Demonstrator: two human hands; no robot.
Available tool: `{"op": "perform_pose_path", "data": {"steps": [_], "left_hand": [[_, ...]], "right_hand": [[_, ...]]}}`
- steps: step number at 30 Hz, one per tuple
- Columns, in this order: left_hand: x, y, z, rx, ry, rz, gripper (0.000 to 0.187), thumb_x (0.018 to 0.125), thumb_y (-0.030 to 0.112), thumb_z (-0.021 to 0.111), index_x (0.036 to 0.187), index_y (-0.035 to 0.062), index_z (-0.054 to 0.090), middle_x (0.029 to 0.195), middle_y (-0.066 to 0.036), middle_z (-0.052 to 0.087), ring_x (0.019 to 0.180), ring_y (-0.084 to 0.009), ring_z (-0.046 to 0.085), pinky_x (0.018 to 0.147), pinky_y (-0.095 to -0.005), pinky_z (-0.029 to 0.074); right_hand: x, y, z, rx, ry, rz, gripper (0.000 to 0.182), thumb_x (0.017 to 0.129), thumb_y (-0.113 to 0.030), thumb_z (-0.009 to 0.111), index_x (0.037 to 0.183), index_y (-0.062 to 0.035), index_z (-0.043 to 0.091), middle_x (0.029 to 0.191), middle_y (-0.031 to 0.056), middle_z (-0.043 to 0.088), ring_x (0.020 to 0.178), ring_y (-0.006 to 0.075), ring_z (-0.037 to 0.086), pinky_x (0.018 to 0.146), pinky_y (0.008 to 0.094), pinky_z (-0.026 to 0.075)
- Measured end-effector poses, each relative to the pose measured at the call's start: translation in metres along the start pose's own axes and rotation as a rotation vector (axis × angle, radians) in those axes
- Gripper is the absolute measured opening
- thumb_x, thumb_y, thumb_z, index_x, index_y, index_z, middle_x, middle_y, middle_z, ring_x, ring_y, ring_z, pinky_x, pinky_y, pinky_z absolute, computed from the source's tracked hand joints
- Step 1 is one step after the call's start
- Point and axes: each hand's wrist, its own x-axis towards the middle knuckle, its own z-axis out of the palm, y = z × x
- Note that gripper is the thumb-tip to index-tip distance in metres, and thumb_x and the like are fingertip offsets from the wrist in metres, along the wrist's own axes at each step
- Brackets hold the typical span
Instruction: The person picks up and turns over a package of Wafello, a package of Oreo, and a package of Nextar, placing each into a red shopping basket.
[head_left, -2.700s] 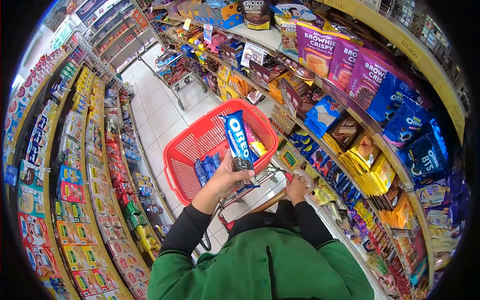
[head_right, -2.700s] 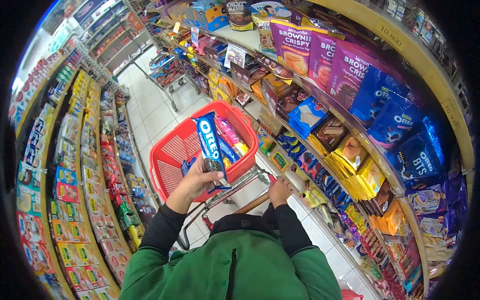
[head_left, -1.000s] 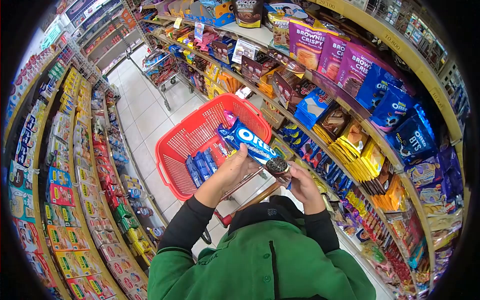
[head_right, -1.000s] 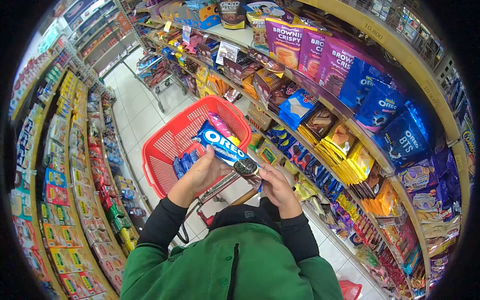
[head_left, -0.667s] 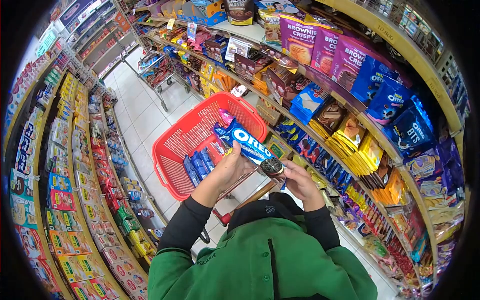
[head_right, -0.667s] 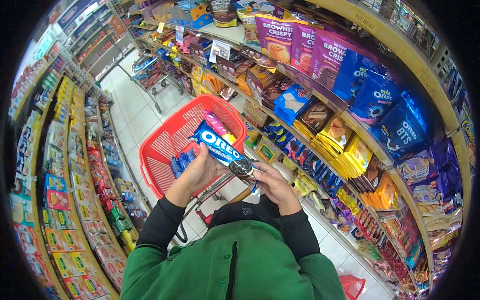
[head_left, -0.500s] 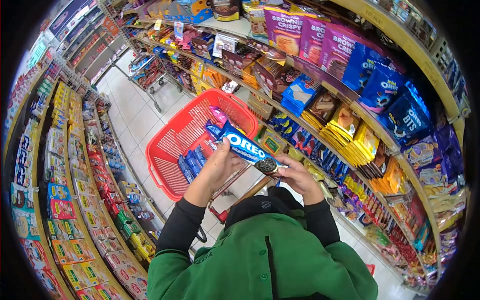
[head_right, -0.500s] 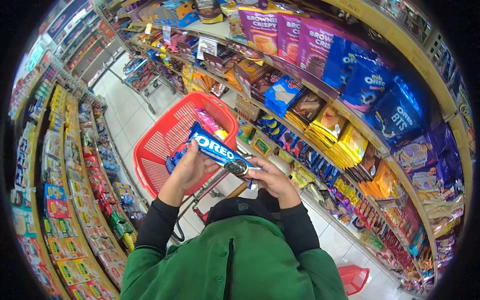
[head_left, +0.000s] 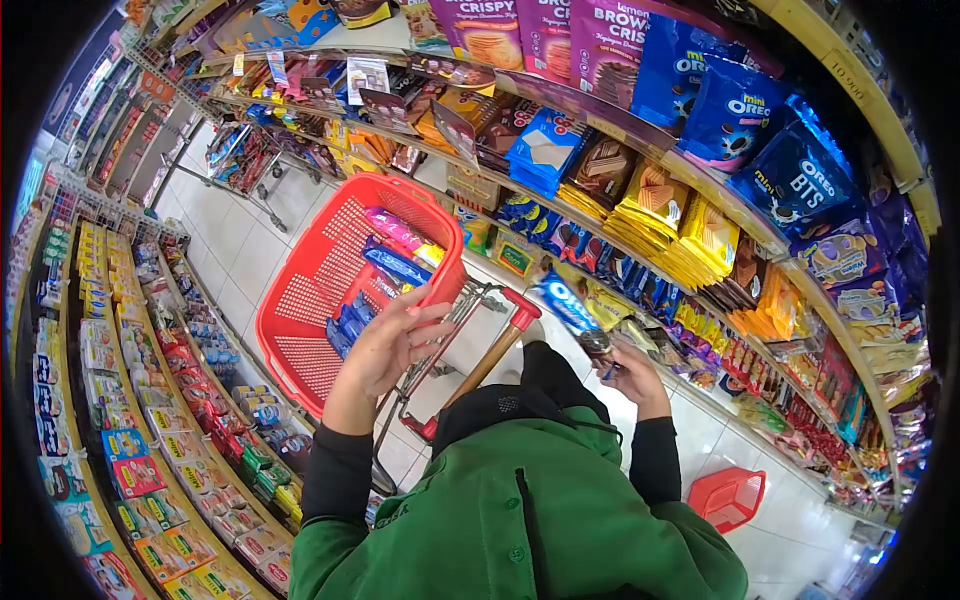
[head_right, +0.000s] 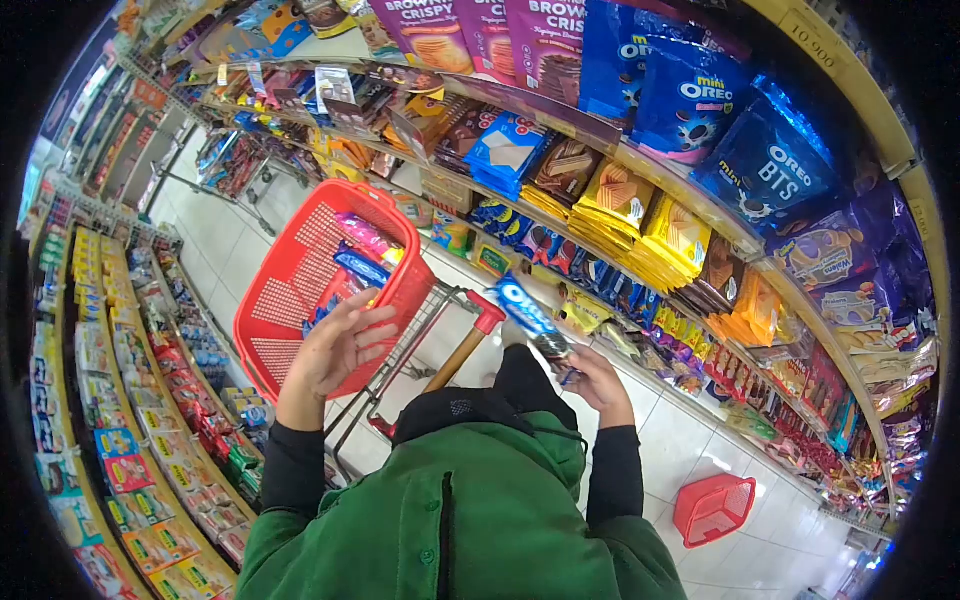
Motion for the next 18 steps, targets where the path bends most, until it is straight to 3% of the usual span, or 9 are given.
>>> {"op": "perform_pose_path", "data": {"steps": [6,9,15,18], "left_hand": [[0.000,0.006,-0.003,-0.099,0.027,0.024,0.043,0.082,0.020,0.044,0.119,0.0025,0.034,0.110,-0.015,0.048,0.094,-0.0216,0.053,0.076,-0.0287,0.044],[0.001,0.008,-0.006,-0.137,0.040,0.026,0.042,0.081,0.020,0.044,0.118,0.0024,0.034,0.110,-0.016,0.048,0.095,-0.0225,0.053,0.076,-0.0294,0.044],[0.010,0.010,-0.018,-0.195,0.130,0.023,0.044,0.079,0.018,0.044,0.119,0.0015,0.033,0.110,-0.016,0.048,0.095,-0.0241,0.053,0.079,-0.0306,0.044],[0.016,0.009,-0.024,-0.210,0.193,0.014,0.045,0.078,0.017,0.044,0.119,0.0012,0.033,0.110,-0.016,0.048,0.095,-0.0242,0.053,0.080,-0.0316,0.044]], "right_hand": [[-0.005,0.032,-0.080,0.147,0.363,0.022,0.030,0.077,-0.025,0.055,0.101,-0.0076,0.048,0.090,0.0058,0.053,0.076,0.0179,0.052,0.067,0.0297,0.045],[0.020,0.042,-0.110,0.245,0.562,-0.039,0.026,0.077,-0.026,0.055,0.096,-0.0087,0.050,0.088,0.0088,0.053,0.077,0.0208,0.052,0.062,0.0286,0.045],[0.094,0.022,-0.165,0.339,0.670,-0.176,0.023,0.078,-0.019,0.056,0.095,-0.0054,0.048,0.095,0.0135,0.050,0.082,0.0248,0.051,0.070,0.0312,0.047],[0.134,0.008,-0.190,0.251,0.723,-0.139,0.019,0.080,-0.016,0.053,0.094,-0.0052,0.047,0.088,0.0075,0.053,0.080,0.0190,0.052,0.068,0.0300,0.048]]}}
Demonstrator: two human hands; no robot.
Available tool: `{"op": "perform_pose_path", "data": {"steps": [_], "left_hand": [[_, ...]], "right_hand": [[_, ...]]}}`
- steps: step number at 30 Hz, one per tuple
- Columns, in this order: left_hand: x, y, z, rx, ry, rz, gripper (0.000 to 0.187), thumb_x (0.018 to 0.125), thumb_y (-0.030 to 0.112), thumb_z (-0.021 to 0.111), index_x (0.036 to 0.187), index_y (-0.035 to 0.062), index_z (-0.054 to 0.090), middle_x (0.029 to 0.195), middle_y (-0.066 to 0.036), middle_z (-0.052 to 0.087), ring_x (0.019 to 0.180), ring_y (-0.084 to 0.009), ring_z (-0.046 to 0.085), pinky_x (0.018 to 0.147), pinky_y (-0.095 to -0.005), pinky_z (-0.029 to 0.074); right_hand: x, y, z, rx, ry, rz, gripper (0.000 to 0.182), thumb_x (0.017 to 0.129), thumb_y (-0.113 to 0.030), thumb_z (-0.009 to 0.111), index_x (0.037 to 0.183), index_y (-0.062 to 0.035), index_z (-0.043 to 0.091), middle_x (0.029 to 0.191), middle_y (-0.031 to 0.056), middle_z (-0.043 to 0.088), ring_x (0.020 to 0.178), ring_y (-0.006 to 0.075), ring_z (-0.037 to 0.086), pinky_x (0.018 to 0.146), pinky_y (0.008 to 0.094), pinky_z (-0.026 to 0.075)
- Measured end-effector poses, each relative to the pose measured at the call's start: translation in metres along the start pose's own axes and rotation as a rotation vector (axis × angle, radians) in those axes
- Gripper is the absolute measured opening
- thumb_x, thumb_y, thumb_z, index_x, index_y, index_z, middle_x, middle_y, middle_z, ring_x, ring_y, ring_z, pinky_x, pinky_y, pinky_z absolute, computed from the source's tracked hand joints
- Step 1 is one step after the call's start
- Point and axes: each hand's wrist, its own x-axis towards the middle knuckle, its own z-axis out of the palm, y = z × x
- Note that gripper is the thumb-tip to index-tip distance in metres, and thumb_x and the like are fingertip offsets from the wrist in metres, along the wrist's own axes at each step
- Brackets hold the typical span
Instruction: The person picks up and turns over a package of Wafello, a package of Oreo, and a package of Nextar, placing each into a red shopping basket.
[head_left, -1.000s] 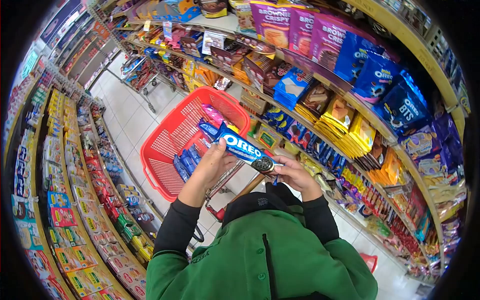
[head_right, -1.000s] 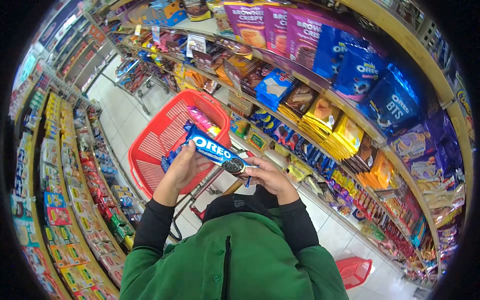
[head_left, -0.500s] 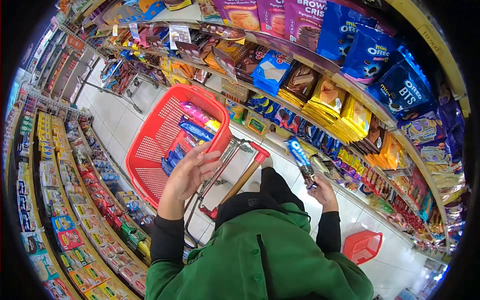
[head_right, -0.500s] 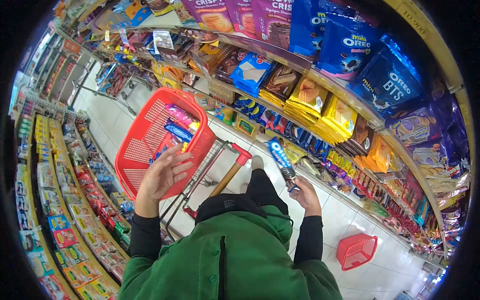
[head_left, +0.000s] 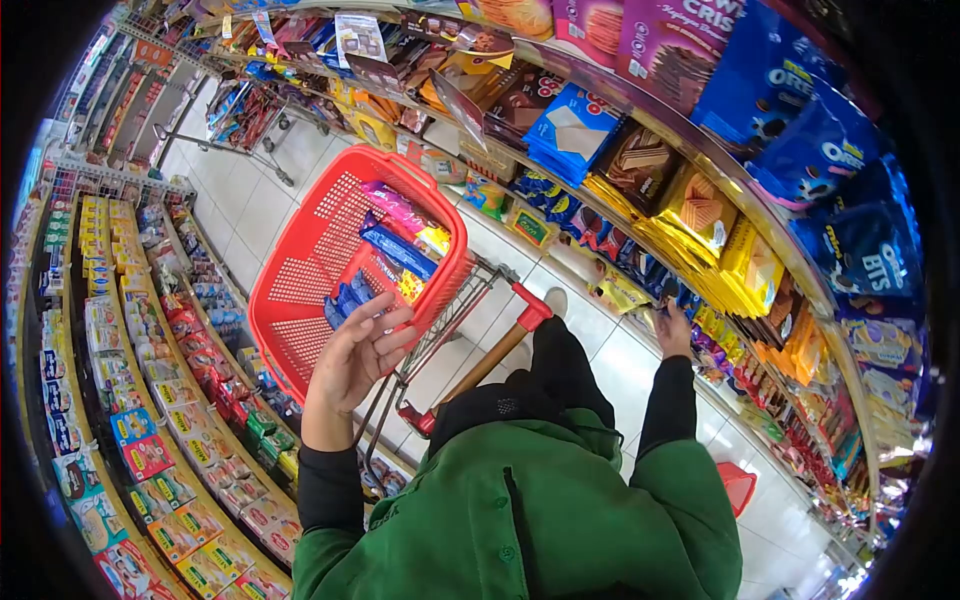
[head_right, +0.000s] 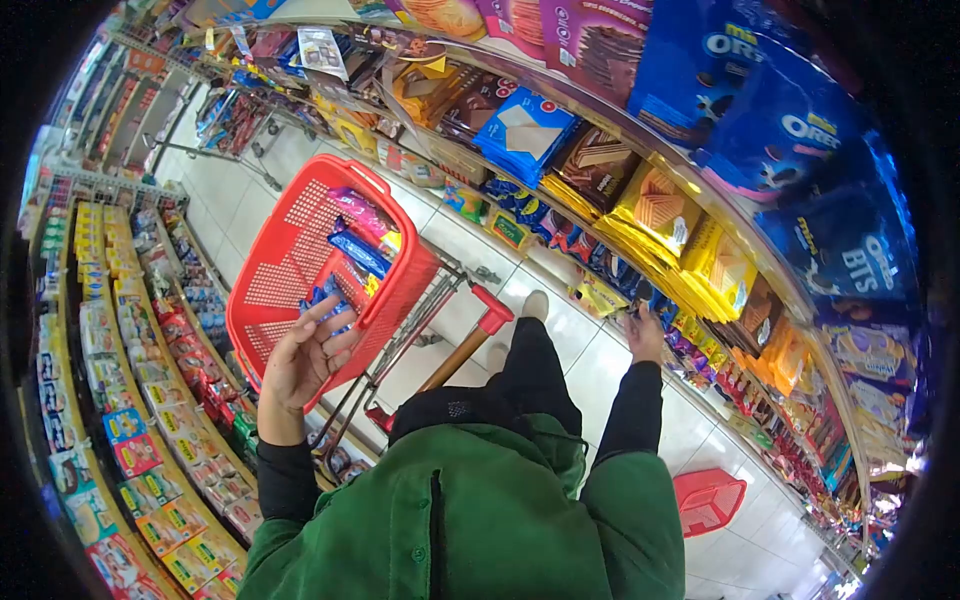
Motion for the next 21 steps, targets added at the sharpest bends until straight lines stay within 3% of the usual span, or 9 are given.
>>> {"op": "perform_pose_path", "data": {"steps": [7,8,11,12,15,21], "left_hand": [[0.010,-0.001,-0.010,-0.032,0.108,-0.006,0.044,0.078,0.017,0.043,0.117,0.0002,0.034,0.108,-0.016,0.050,0.094,-0.0249,0.053,0.079,-0.0332,0.044],[0.011,0.000,-0.010,-0.045,0.125,-0.003,0.042,0.079,0.017,0.043,0.116,0.0004,0.036,0.107,-0.016,0.050,0.093,-0.0252,0.054,0.077,-0.0333,0.045],[0.014,0.000,-0.013,-0.058,0.142,0.001,0.040,0.079,0.017,0.044,0.115,0.0006,0.037,0.106,-0.017,0.051,0.092,-0.0254,0.054,0.075,-0.0331,0.046],[0.014,0.000,-0.014,-0.059,0.141,0.003,0.041,0.079,0.017,0.044,0.116,0.0006,0.037,0.106,-0.016,0.051,0.092,-0.0254,0.054,0.075,-0.0330,0.046],[0.014,0.000,-0.013,-0.074,0.126,0.005,0.041,0.079,0.016,0.043,0.116,0.0005,0.037,0.106,-0.016,0.051,0.092,-0.0254,0.054,0.075,-0.0328,0.046],[0.011,0.002,-0.012,-0.075,0.109,0.000,0.042,0.080,0.016,0.041,0.118,-0.0001,0.034,0.107,-0.017,0.050,0.092,-0.0253,0.054,0.075,-0.0322,0.045]], "right_hand": [[0.049,-0.004,0.033,0.036,0.124,0.047,0.017,0.082,-0.010,0.048,0.097,-0.0031,0.050,0.085,0.0049,0.053,0.080,0.0187,0.052,0.070,0.0291,0.048],[0.096,0.022,-0.008,-0.208,-0.061,-0.187,0.021,0.080,-0.015,0.051,0.096,-0.0021,0.053,0.082,0.0075,0.056,0.076,0.0207,0.054,0.067,0.0282,0.047],[0.072,0.005,0.006,-1.912,0.048,-1.102,0.027,0.075,-0.023,0.055,0.094,-0.0035,0.055,0.076,0.0104,0.057,0.072,0.0236,0.056,0.064,0.0296,0.046],[0.069,0.004,0.010,-1.858,0.041,-1.198,0.030,0.070,-0.031,0.059,0.088,-0.0061,0.058,0.070,0.0128,0.055,0.067,0.0276,0.055,0.061,0.0341,0.044],[0.079,0.005,0.012,-1.873,-0.021,-1.135,0.025,0.071,-0.029,0.058,0.081,-0.0062,0.059,0.066,0.0132,0.053,0.064,0.0293,0.054,0.057,0.0364,0.043],[0.068,0.006,0.015,-1.857,-0.022,-1.246,0.022,0.072,-0.026,0.057,0.069,-0.0046,0.059,0.065,0.0145,0.052,0.059,0.0303,0.052,0.054,0.0349,0.042]]}}
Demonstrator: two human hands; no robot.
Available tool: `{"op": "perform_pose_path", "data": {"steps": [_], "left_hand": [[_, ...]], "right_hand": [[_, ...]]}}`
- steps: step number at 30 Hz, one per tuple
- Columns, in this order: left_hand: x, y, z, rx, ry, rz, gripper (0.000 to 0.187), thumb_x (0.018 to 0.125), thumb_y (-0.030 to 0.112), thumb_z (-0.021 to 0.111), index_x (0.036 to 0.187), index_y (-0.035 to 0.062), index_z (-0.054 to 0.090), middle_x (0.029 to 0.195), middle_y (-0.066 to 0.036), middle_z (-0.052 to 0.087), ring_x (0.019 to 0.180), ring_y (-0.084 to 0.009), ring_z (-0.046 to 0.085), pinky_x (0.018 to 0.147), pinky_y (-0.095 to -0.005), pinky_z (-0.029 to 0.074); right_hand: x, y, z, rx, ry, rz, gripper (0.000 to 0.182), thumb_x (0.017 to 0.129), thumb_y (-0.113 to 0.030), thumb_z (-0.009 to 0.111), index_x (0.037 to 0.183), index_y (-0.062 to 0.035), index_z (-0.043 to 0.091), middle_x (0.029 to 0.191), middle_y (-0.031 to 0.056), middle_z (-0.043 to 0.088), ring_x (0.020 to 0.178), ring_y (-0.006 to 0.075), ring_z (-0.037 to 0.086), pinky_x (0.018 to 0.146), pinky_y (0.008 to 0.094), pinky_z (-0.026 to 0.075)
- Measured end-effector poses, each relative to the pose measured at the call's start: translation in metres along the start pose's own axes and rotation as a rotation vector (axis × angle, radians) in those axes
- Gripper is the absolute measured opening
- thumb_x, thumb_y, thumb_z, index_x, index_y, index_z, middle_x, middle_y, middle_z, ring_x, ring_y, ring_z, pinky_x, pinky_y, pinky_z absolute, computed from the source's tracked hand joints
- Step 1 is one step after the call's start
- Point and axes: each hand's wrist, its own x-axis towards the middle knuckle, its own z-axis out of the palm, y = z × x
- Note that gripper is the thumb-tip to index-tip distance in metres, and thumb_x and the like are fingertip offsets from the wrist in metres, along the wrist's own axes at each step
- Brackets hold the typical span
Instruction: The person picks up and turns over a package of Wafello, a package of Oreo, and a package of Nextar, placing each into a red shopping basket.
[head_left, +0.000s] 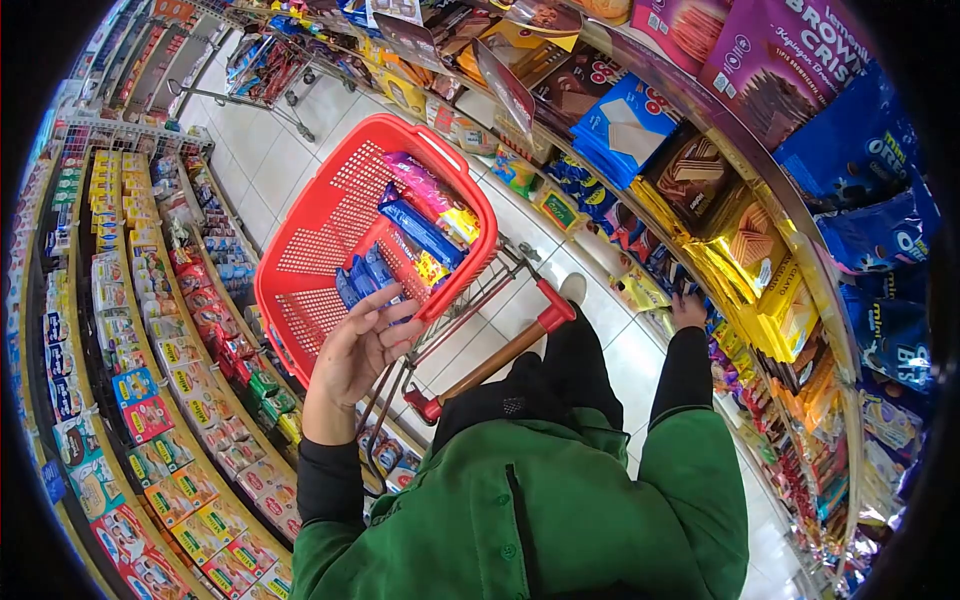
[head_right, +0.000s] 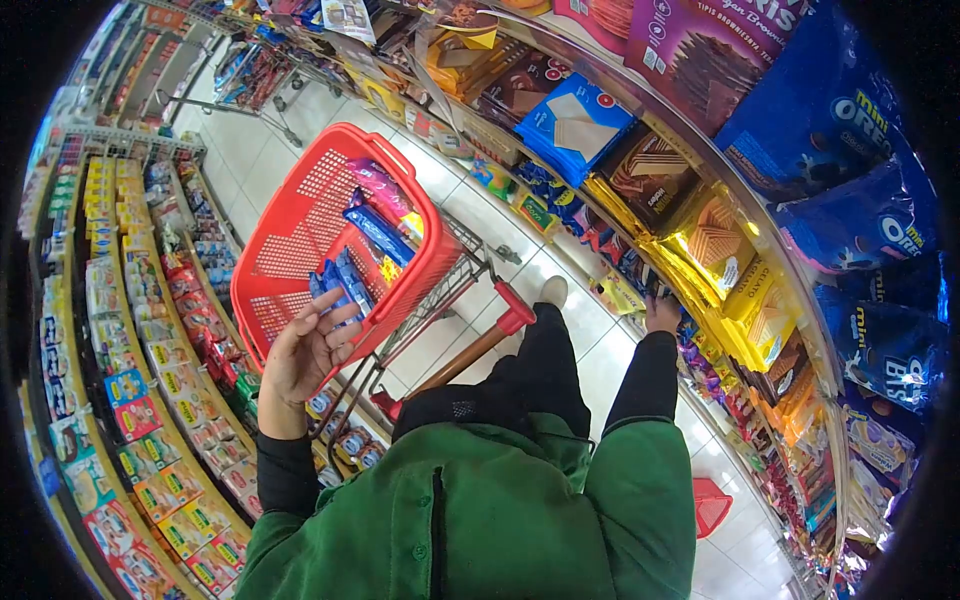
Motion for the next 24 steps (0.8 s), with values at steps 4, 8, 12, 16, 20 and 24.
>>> {"op": "perform_pose_path", "data": {"steps": [4,8,12,16,20,24], "left_hand": [[-0.004,0.002,0.001,-0.008,-0.039,0.035,0.043,0.080,0.017,0.041,0.119,-0.0002,0.034,0.107,-0.017,0.050,0.092,-0.0253,0.054,0.075,-0.0319,0.045],[-0.012,0.008,0.003,-0.015,-0.073,0.069,0.043,0.080,0.017,0.041,0.118,-0.0003,0.033,0.108,-0.016,0.050,0.093,-0.0244,0.054,0.078,-0.0319,0.044],[-0.018,0.013,0.002,-0.025,-0.092,0.115,0.043,0.079,0.017,0.042,0.118,0.0001,0.034,0.108,-0.016,0.049,0.093,-0.0236,0.053,0.078,-0.0314,0.044],[-0.022,0.016,-0.003,-0.070,-0.105,0.190,0.041,0.081,0.016,0.039,0.118,0.0005,0.035,0.106,-0.015,0.051,0.093,-0.0238,0.054,0.076,-0.0319,0.045],[-0.029,0.022,-0.005,-0.135,-0.059,0.255,0.038,0.078,0.013,0.041,0.114,-0.0001,0.037,0.102,-0.014,0.053,0.089,-0.0217,0.056,0.073,-0.0302,0.046],[-0.031,0.024,-0.015,-0.185,-0.041,0.320,0.037,0.079,0.013,0.040,0.114,0.0009,0.038,0.101,-0.014,0.053,0.088,-0.0214,0.056,0.072,-0.0297,0.047]], "right_hand": [[-0.007,-0.014,0.001,0.603,0.162,0.429,0.014,0.077,-0.015,0.050,0.076,-0.0018,0.054,0.068,0.0121,0.053,0.066,0.0255,0.054,0.061,0.0341,0.045],[-0.023,-0.015,0.045,1.549,0.254,1.068,0.017,0.078,0.000,0.042,0.095,0.0007,0.045,0.078,0.0100,0.052,0.073,0.0225,0.053,0.067,0.0316,0.047],[-0.016,-0.090,-0.016,1.798,0.058,1.501,0.021,0.075,-0.004,0.050,0.096,-0.0014,0.045,0.082,0.0109,0.052,0.068,0.0204,0.052,0.058,0.0283,0.047],[-0.009,-0.172,-0.071,1.590,-0.392,1.031,0.019,0.075,-0.017,0.048,0.093,-0.0113,0.049,0.088,0.0034,0.052,0.073,0.0155,0.051,0.061,0.0281,0.040],[0.004,-0.247,-0.107,1.311,-0.569,0.638,0.039,0.072,-0.033,0.055,0.101,-0.0089,0.049,0.089,0.0049,0.052,0.078,0.0160,0.051,0.068,0.0321,0.040],[0.000,-0.287,-0.103,0.641,-0.329,0.102,0.042,0.068,-0.035,0.059,0.096,-0.0047,0.051,0.087,0.0179,0.053,0.081,0.0301,0.054,0.069,0.0353,0.043]]}}
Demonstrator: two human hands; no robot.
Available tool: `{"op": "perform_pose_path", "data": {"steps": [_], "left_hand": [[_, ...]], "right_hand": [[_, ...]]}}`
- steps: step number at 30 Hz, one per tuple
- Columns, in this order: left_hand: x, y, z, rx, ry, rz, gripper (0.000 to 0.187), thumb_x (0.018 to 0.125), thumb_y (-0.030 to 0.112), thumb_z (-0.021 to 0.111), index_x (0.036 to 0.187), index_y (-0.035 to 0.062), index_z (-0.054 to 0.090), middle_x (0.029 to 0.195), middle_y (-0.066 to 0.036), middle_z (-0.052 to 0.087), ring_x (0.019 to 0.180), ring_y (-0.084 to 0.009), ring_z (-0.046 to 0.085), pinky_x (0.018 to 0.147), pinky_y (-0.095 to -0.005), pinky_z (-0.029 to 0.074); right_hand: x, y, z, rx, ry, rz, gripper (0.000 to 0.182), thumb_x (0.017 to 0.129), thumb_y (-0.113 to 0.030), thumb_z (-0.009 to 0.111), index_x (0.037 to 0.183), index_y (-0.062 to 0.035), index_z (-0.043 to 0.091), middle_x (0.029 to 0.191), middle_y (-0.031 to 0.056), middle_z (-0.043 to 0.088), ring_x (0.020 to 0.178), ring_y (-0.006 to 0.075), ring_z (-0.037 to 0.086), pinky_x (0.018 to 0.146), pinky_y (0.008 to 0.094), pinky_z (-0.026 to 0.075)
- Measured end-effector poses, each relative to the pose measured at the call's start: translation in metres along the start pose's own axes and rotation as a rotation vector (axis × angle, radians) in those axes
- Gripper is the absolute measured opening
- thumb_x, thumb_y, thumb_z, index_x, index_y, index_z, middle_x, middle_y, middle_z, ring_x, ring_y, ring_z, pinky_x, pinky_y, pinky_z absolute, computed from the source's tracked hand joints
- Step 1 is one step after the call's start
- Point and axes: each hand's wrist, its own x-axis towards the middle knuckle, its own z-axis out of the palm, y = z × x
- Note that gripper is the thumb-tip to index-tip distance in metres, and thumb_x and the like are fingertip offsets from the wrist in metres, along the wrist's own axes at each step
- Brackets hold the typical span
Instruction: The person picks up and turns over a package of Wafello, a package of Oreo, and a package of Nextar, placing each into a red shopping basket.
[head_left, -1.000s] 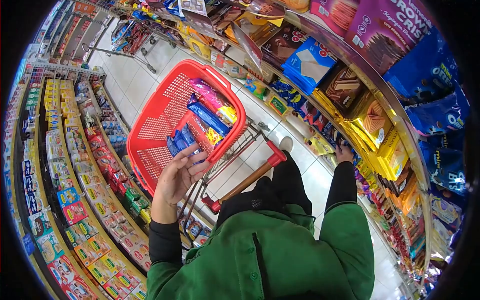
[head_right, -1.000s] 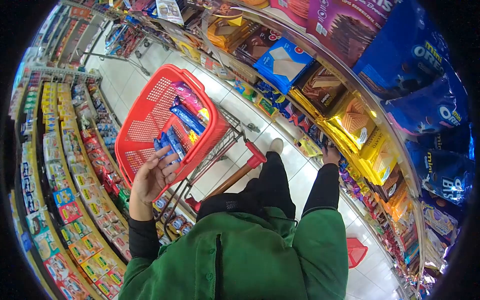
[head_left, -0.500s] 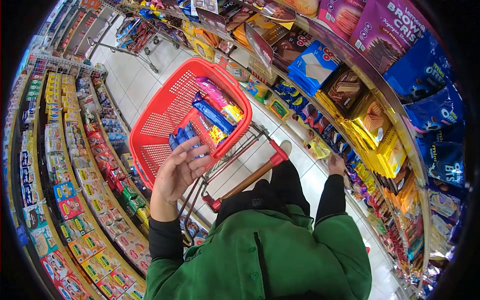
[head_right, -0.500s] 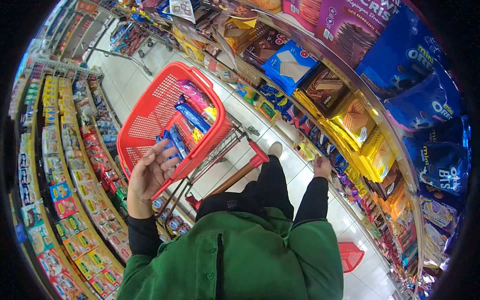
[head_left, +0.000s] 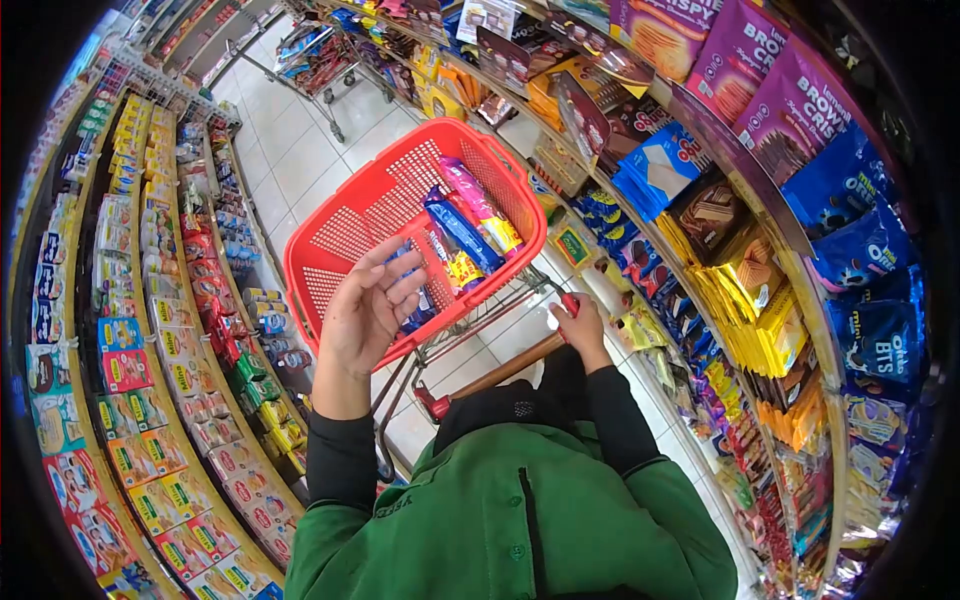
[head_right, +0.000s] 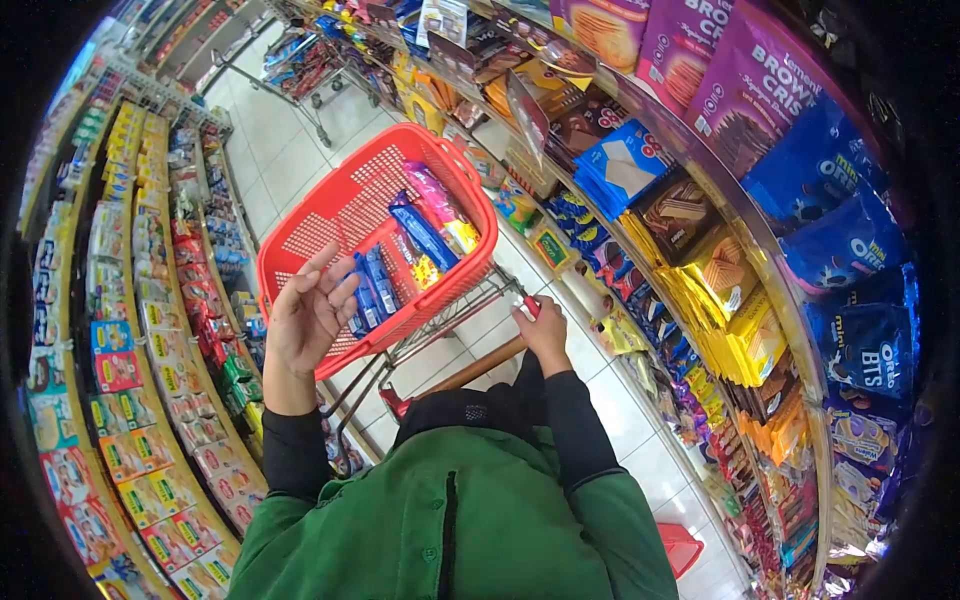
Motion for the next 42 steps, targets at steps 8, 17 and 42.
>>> {"op": "perform_pose_path", "data": {"steps": [8,17,42], "left_hand": [[-0.007,0.015,-0.005,0.157,0.121,0.193,0.037,0.078,0.013,0.040,0.113,0.0017,0.038,0.103,-0.014,0.052,0.088,-0.0193,0.055,0.071,-0.0271,0.046],[0.053,0.003,-0.022,0.574,0.154,-0.118,0.034,0.078,0.020,0.042,0.110,0.0066,0.044,0.097,-0.006,0.053,0.083,-0.0143,0.052,0.069,-0.0270,0.039],[0.193,-0.101,-0.086,0.490,0.333,-0.516,0.018,0.072,0.019,0.056,0.075,0.0020,0.052,0.063,-0.007,0.057,0.050,-0.0172,0.055,0.046,-0.0289,0.047]], "right_hand": [[0.004,-0.001,0.007,-0.204,0.067,0.039,0.023,0.069,-0.026,0.058,0.085,-0.0091,0.055,0.080,0.0144,0.057,0.073,0.0296,0.056,0.063,0.0383,0.045],[0.003,-0.006,0.005,-0.216,0.084,0.075,0.025,0.067,-0.025,0.061,0.086,-0.0096,0.055,0.079,0.0155,0.058,0.072,0.0325,0.056,0.062,0.0402,0.044],[0.005,0.000,0.006,-0.189,0.072,0.053,0.021,0.070,-0.024,0.055,0.086,-0.0103,0.051,0.080,0.0123,0.055,0.071,0.0298,0.056,0.061,0.0389,0.045]]}}
